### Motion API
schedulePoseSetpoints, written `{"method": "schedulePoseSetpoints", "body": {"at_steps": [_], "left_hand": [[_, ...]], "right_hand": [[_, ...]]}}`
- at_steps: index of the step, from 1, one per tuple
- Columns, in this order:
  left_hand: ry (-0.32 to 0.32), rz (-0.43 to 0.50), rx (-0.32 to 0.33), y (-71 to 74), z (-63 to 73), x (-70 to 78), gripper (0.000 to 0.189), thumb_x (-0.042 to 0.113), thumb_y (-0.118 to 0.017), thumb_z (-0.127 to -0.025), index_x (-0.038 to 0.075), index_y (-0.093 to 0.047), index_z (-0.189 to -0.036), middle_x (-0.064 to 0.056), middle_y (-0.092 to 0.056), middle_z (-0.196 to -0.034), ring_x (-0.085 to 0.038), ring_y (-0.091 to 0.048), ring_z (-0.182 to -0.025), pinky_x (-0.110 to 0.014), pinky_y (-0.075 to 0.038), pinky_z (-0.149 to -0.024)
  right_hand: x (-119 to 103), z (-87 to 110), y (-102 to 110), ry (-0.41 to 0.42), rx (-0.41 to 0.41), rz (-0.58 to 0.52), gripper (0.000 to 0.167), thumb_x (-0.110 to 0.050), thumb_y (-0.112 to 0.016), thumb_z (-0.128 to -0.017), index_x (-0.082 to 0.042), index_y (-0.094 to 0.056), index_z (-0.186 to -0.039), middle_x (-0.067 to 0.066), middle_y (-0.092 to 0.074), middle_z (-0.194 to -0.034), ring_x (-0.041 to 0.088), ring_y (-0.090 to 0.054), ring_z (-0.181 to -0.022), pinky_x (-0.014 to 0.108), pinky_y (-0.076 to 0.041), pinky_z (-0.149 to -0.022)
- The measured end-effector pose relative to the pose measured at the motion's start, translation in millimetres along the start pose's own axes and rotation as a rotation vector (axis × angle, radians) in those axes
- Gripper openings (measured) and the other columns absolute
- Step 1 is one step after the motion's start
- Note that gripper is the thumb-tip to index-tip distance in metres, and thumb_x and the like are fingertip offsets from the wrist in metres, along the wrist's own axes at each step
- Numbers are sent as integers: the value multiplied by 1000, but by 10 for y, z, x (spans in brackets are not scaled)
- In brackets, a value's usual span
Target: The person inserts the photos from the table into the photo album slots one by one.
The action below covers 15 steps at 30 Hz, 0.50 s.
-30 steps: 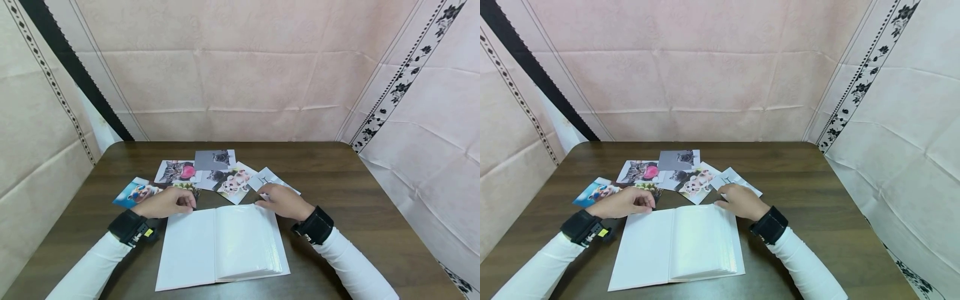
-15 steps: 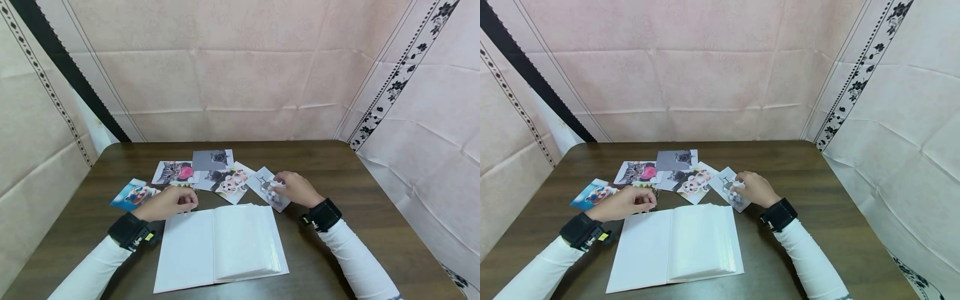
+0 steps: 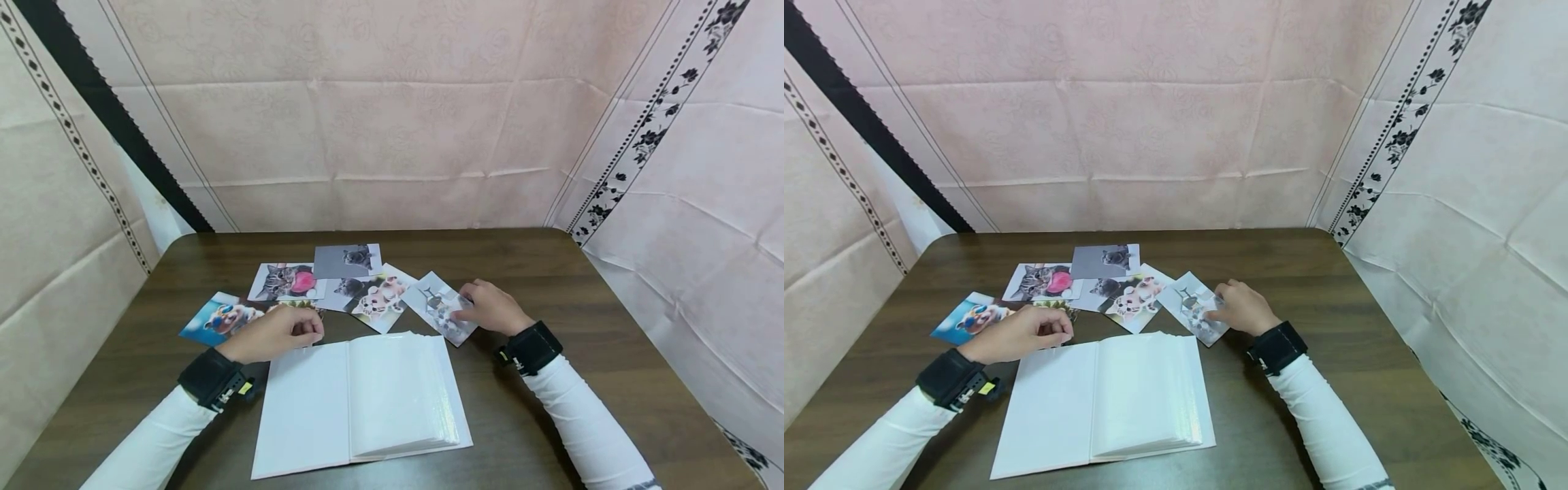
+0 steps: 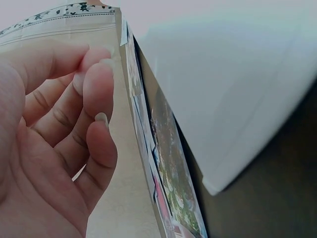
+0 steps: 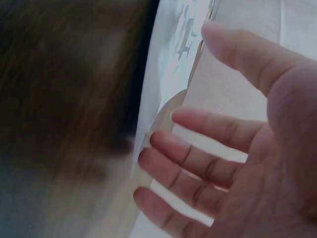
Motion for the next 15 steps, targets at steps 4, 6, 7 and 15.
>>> {"method": "schedulePoseSetpoints", "body": {"at_steps": [4, 6, 7, 15], "left_hand": [[-1, -1, -4, -2, -13, -12, 8, 18, -72, -95, 20, -73, -103, 10, -65, -84, -10, -59, -78, -22, -54, -70], [-14, 7, -6, 0, -14, -15, 8, 16, -72, -95, 19, -72, -103, 9, -65, -85, -10, -58, -77, -22, -54, -70], [-20, 10, -6, 2, -12, -16, 8, 16, -71, -95, 18, -72, -103, 9, -65, -85, -10, -58, -77, -22, -54, -70], [-29, 11, -8, -10, 16, -37, 7, 16, -70, -96, 18, -72, -102, 8, -65, -86, -9, -58, -78, -22, -53, -71]], "right_hand": [[17, 15, 5, -76, -29, 50, 73, -51, -78, -85, -1, -60, -134, 21, -63, -126, 34, -59, -109, 57, -49, -98], [18, 29, 4, -111, -41, 62, 79, -55, -77, -83, 0, -57, -136, 23, -62, -128, 36, -58, -112, 59, -48, -98], [18, 34, 1, -122, -46, 67, 82, -57, -77, -82, 1, -56, -136, 24, -61, -128, 36, -57, -111, 58, -49, -96], [21, 0, -43, -133, -97, 65, 94, -60, -85, -71, -1, -53, -138, 22, -60, -123, 32, -55, -104, 51, -52, -87]]}}
Point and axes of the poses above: each hand's wrist, its own z-axis away from the middle knuckle, its own y-axis out of the back of the hand, x = y × z, the point moved 2 cm from there along -z, towards the middle knuckle
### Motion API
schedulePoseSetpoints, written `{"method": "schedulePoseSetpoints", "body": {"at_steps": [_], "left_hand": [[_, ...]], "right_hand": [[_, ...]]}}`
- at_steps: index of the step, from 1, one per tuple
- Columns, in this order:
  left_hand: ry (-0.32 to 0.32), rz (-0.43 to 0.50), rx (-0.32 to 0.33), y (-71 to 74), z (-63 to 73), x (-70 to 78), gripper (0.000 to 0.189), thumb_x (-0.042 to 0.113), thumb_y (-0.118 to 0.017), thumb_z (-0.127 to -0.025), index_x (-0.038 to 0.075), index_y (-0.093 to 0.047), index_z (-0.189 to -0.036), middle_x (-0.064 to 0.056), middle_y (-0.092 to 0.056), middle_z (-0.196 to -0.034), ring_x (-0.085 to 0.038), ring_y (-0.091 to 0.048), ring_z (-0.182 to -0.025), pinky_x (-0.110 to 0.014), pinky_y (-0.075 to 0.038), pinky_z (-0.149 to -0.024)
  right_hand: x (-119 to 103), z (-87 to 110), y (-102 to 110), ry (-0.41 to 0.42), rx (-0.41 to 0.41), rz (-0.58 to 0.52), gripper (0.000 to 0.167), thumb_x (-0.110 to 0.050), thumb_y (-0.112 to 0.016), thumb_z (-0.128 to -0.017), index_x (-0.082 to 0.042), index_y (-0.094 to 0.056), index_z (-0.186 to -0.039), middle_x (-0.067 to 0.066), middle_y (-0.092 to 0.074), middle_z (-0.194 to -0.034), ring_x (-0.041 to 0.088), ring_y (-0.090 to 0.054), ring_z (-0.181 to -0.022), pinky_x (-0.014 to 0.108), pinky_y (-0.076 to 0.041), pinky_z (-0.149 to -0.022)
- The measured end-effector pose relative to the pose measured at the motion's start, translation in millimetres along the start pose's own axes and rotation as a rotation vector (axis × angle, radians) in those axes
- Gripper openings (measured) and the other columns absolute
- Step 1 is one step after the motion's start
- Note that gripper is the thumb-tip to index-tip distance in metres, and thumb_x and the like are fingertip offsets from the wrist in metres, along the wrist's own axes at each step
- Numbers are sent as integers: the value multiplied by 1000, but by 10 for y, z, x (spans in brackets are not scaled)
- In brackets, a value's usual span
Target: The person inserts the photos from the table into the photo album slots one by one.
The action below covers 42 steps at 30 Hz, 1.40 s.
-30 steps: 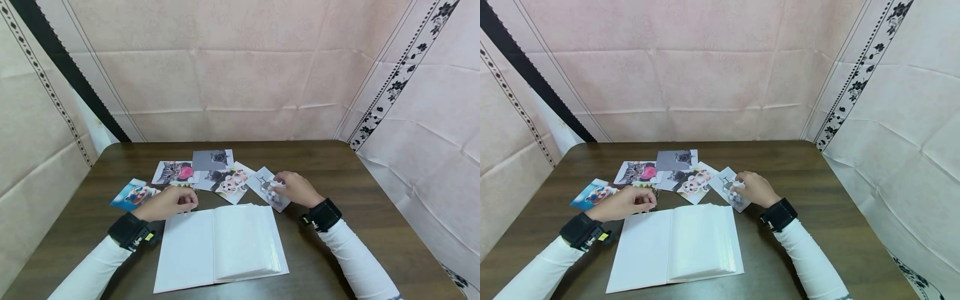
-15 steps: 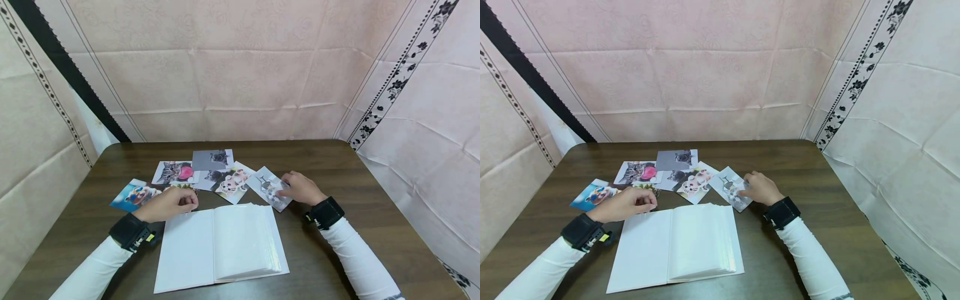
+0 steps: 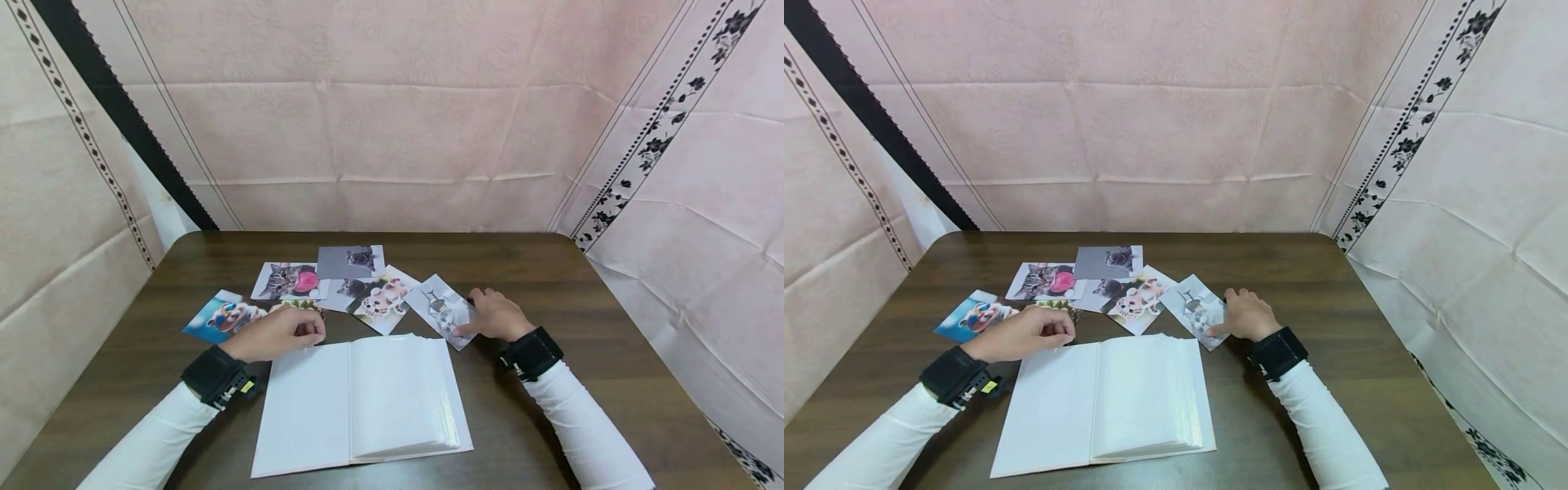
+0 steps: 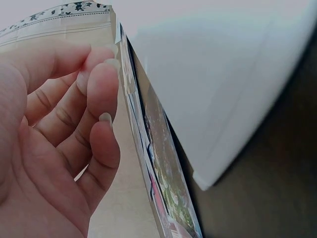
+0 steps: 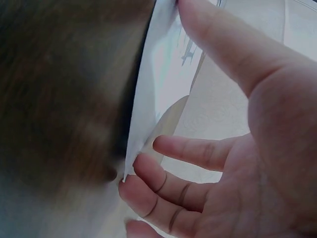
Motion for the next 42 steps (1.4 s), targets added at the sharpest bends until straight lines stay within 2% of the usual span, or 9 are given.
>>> {"method": "schedulePoseSetpoints", "body": {"at_steps": [9, 15, 19, 24, 28, 30, 33, 38, 42], "left_hand": [[29, -10, -10, -18, -1, 10, 8, 16, -72, -95, 19, -72, -103, 8, -64, -86, -11, -58, -80, -21, -54, -73], [15, -26, -6, -24, -11, 5, 8, 16, -72, -95, 19, -71, -103, 9, -63, -86, -10, -58, -80, -21, -54, -73], [13, -27, -7, -27, -13, 5, 9, 16, -72, -95, 19, -71, -103, 9, -64, -86, -10, -58, -80, -21, -54, -73], [33, -21, -19, -40, -15, -1, 9, 17, -72, -95, 20, -71, -104, 10, -64, -87, -11, -58, -81, -21, -54, -74], [27, -27, -21, -50, -14, -15, 8, 18, -71, -96, 21, -71, -104, 10, -64, -87, -10, -58, -81, -21, -54, -74], [13, -29, -19, -52, -14, -21, 8, 18, -71, -96, 21, -71, -104, 11, -64, -87, -9, -58, -81, -21, -54, -74], [3, -25, -13, -55, -14, -24, 8, 18, -71, -96, 21, -72, -103, 11, -65, -87, -9, -58, -80, -21, -54, -74], [-4, -20, -13, -64, -18, -19, 8, 18, -71, -96, 20, -72, -104, 10, -65, -87, -9, -58, -80, -21, -54, -74], [-5, -18, -17, -74, -24, -15, 8, 18, -71, -96, 20, -72, -104, 9, -65, -87, -9, -58, -80, -21, -54, -74]], "right_hand": [[27, -5, -18, -30, -16, -52, 100, -58, -86, -71, 0, -45, -141, 23, -58, -123, 32, -54, -102, 46, -51, -85], [27, -8, -5, -31, -9, -66, 100, -56, -88, -70, 2, -44, -139, 21, -58, -117, 31, -55, -99, 42, -48, -80], [29, -8, -8, -41, -28, -104, 96, -53, -86, -75, 3, -44, -141, 19, -62, -115, 29, -57, -95, 40, -48, -78], [29, -2, 5, 38, -10, -140, 70, -37, -79, -88, 6, -53, -137, 18, -67, -113, 27, -59, -90, 39, -50, -79], [34, -5, 38, 140, 31, -183, 34, -22, -71, -96, 4, -67, -117, 10, -65, -86, 21, -56, -72, 32, -47, -65], [33, -6, 64, 191, 48, -212, 23, -17, -67, -98, 3, -70, -109, 7, -59, -75, 18, -53, -64, 30, -44, -59], [35, -1, 100, 230, 51, -275, 19, -14, -61, -101, 2, -71, -104, 5, -56, -70, 15, -53, -59, 28, -46, -56], [24, 30, 156, 238, 19, -372, 23, -16, -56, -105, 1, -70, -108, 7, -64, -80, 16, -59, -65, 29, -54, -58], [-13, 61, 198, 242, 26, -434, 25, -17, -53, -106, 1, -69, -109, 8, -66, -82, 17, -60, -67, 31, -54, -60]]}}
Point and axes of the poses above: each hand's wrist, its own z-axis away from the middle knuckle, its own y-axis out of the back of the hand, x = y × z, the point moved 2 cm from there along -z, towards the middle knuckle
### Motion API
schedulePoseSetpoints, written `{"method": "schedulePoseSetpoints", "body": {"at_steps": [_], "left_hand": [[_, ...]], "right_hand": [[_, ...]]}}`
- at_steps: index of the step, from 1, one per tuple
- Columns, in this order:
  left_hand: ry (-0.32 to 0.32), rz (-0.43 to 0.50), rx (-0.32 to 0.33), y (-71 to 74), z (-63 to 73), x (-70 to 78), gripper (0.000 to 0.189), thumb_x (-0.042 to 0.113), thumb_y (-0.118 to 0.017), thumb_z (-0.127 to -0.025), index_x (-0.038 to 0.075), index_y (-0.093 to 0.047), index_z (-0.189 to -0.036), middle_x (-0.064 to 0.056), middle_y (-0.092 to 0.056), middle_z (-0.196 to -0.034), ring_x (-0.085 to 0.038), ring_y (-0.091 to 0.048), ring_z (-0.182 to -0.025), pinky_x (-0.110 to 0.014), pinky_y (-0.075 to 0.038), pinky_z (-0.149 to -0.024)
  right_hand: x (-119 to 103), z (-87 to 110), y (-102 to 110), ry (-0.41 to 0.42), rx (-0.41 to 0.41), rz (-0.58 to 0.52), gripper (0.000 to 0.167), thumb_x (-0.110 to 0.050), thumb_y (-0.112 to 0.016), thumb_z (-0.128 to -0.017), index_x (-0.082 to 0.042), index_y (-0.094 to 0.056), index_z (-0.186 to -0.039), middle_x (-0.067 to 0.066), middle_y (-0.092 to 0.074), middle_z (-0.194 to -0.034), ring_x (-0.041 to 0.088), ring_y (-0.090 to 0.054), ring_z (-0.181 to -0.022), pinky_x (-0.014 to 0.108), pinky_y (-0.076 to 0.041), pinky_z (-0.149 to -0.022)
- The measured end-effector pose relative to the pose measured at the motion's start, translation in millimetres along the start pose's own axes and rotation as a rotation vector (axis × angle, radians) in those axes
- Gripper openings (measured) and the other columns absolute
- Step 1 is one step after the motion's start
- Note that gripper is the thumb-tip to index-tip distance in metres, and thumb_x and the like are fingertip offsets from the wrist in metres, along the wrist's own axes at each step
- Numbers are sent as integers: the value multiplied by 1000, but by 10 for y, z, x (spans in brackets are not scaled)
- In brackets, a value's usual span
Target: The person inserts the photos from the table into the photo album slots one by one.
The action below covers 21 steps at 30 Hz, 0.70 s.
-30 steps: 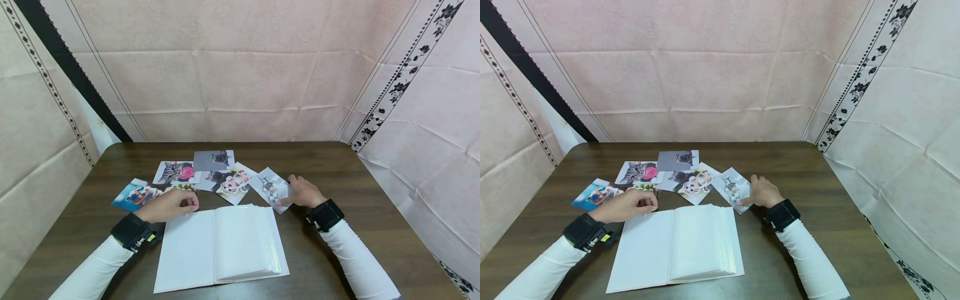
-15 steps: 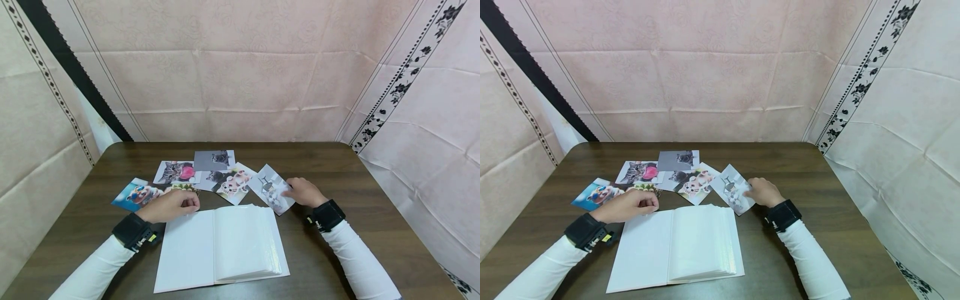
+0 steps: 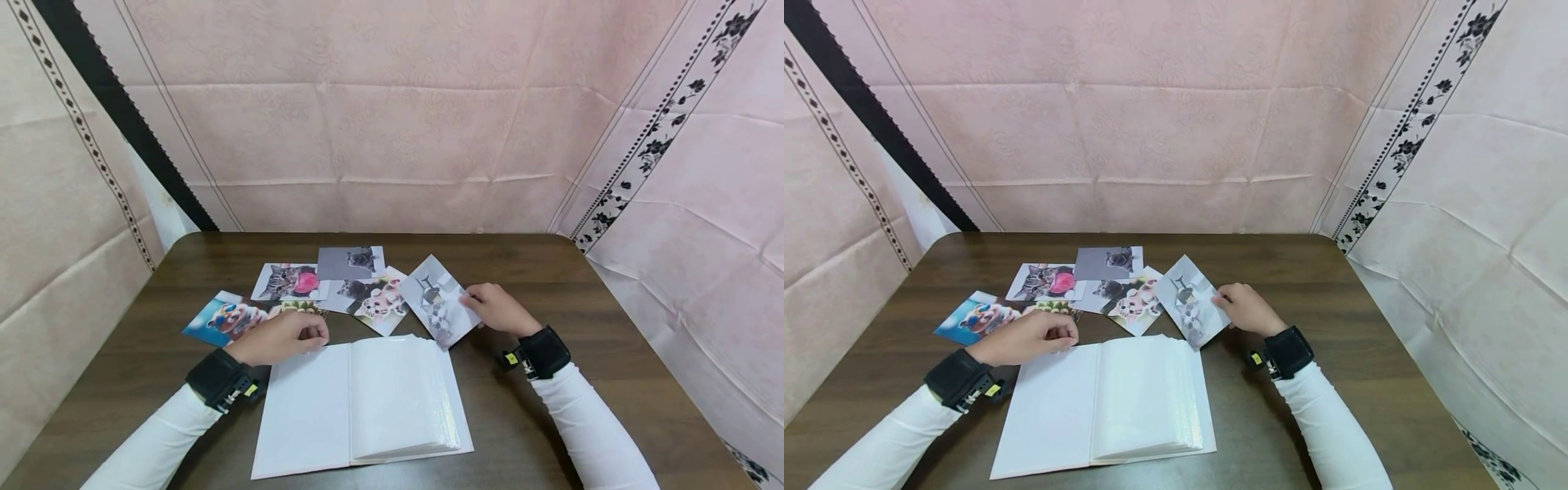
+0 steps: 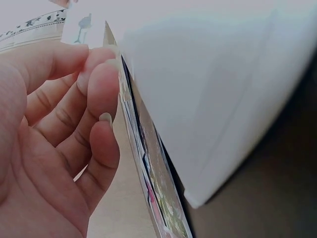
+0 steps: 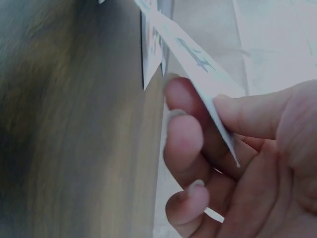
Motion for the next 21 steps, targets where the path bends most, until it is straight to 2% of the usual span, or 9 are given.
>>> {"method": "schedulePoseSetpoints", "body": {"at_steps": [11, 16, 21], "left_hand": [[2, -17, 23, -24, -32, 0, 7, 20, -70, -96, 22, -72, -103, 11, -66, -86, -8, -58, -79, -22, -53, -73], [29, 6, 33, -16, -82, 15, 6, 20, -70, -97, 20, -72, -103, 9, -64, -82, -9, -57, -76, -22, -51, -68], [53, -44, 75, 6, -184, 62, 6, 22, -68, -98, 18, -73, -101, 7, -57, -72, -11, -53, -66, -24, -44, -57]], "right_hand": [[-97, 10, -18, 6, 65, -136, 25, -15, -50, -107, 3, -66, -110, 13, -67, -89, 19, -60, -70, 45, -58, -67], [-134, -24, -91, -2, 71, -179, 25, -16, -50, -107, 3, -66, -111, 14, -69, -92, 19, -61, -70, 44, -58, -66], [-177, -39, -182, -41, 64, -253, 27, -19, -50, -108, 2, -66, -113, 14, -70, -96, 20, -61, -72, 41, -57, -68]]}}
Point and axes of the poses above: each hand's wrist, its own z-axis away from the middle knuckle, its own y-axis out of the back of the hand, x = y × z, the point moved 2 cm from there along -z, towards the middle knuckle
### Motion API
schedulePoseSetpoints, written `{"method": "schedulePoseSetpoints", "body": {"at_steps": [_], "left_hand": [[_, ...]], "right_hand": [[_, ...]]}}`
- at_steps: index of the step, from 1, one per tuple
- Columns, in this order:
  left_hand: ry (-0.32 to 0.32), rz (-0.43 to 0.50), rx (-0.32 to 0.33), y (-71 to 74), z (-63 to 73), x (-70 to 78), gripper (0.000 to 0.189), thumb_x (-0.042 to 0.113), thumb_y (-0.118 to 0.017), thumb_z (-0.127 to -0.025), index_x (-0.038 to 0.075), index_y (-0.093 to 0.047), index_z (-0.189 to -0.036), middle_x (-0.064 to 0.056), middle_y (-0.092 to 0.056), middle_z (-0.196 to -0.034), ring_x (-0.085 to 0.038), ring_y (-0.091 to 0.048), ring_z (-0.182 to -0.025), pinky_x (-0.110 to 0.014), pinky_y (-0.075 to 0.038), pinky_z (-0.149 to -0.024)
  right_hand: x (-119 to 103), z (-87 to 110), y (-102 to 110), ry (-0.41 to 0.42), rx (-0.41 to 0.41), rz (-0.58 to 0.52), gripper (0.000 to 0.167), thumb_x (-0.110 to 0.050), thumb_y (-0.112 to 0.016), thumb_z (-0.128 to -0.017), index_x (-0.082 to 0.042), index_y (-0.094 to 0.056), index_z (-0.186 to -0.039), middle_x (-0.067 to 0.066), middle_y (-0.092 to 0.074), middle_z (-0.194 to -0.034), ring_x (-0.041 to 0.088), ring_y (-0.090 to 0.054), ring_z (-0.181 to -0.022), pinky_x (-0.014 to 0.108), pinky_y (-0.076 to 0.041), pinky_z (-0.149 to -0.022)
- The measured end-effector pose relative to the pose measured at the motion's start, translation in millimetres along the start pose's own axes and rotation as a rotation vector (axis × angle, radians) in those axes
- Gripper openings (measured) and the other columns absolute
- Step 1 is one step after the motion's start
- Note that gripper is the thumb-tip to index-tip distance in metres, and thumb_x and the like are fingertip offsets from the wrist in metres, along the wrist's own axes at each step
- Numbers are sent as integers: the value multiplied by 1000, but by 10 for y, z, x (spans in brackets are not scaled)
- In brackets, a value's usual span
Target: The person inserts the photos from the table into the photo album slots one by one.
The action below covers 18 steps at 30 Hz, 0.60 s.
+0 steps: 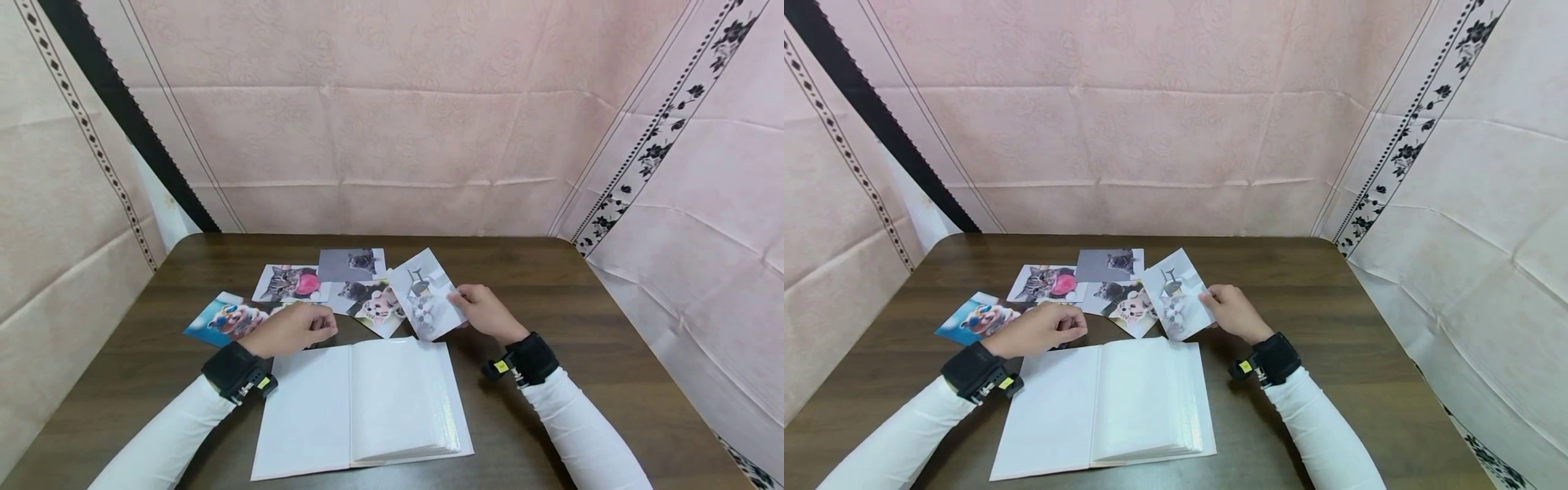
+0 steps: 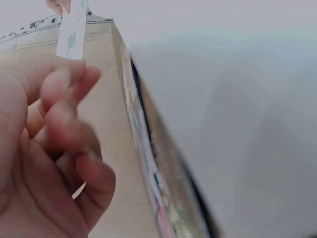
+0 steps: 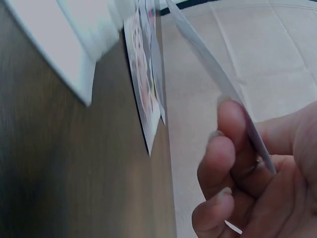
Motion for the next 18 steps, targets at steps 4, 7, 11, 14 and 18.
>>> {"method": "schedulePoseSetpoints", "body": {"at_steps": [4, 7, 11, 14, 18], "left_hand": [[11, -17, 43, 22, -62, 45, 7, 21, -68, -98, 16, -73, -99, 7, -55, -69, -11, -52, -63, -25, -43, -55], [11, 13, 49, 20, -61, 58, 9, 21, -67, -99, 14, -73, -99, 6, -55, -67, -12, -52, -61, -26, -42, -54], [4, 75, 49, 18, -73, 74, 12, 22, -65, -100, 13, -73, -101, 5, -56, -67, -13, -55, -61, -25, -43, -55], [-6, 139, 58, 23, -96, 101, 13, 22, -63, -101, 12, -73, -102, 2, -58, -70, -14, -56, -62, -25, -44, -56], [-33, 207, 68, 11, -151, 162, 18, 23, -62, -102, 9, -73, -102, -3, -59, -73, -15, -54, -62, -26, -45, -56]], "right_hand": [[-42, 13, -73, -21, -14, -46, 29, -21, -50, -108, 1, -66, -115, 13, -69, -96, 20, -61, -74, 37, -56, -68], [-101, 33, -149, -34, -27, -82, 29, -22, -50, -108, 1, -66, -116, 13, -69, -96, 21, -61, -75, 37, -55, -69], [-191, 65, -233, -31, -36, -113, 31, -24, -50, -108, 1, -66, -116, 13, -70, -96, 22, -61, -75, 37, -54, -69], [-248, 82, -289, -25, -39, -117, 31, -25, -50, -108, 1, -66, -115, 12, -70, -95, 21, -61, -75, 35, -54, -68], [-297, 89, -358, -23, -38, -135, 32, -25, -50, -108, 2, -65, -116, 12, -69, -94, 20, -61, -74, 32, -53, -67]]}}
Point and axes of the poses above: each hand's wrist, its own z-axis away from the middle knuckle, its own y-axis out of the back of the hand, x = y × z, the point moved 2 cm from there along -z, towards the middle knuckle
